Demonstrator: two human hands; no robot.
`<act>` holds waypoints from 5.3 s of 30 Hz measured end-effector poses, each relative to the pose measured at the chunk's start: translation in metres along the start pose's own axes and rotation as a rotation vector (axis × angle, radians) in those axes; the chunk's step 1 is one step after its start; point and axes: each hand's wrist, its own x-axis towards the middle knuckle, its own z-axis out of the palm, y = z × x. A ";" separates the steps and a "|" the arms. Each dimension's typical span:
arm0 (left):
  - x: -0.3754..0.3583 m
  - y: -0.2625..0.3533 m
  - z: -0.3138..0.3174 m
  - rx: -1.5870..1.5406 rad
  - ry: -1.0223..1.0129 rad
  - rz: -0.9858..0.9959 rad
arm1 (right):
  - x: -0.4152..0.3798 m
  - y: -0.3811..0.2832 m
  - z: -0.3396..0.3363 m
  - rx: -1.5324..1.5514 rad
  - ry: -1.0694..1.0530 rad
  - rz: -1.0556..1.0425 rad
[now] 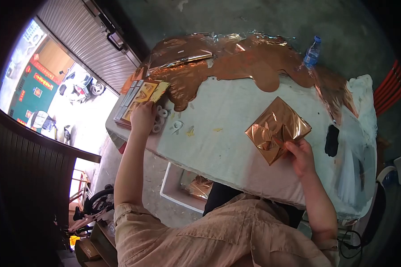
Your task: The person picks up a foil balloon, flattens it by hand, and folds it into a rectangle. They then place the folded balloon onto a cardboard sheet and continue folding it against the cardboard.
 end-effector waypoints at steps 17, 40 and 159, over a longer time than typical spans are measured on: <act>0.014 -0.028 -0.014 -0.792 -0.042 -0.374 | 0.000 0.001 0.000 -0.035 -0.025 -0.007; -0.081 0.164 -0.035 -0.601 -0.142 -0.043 | 0.001 -0.026 -0.021 0.202 -0.111 -0.231; -0.108 0.277 -0.048 -0.914 -0.188 0.971 | -0.036 -0.006 0.000 -1.799 -0.405 -0.470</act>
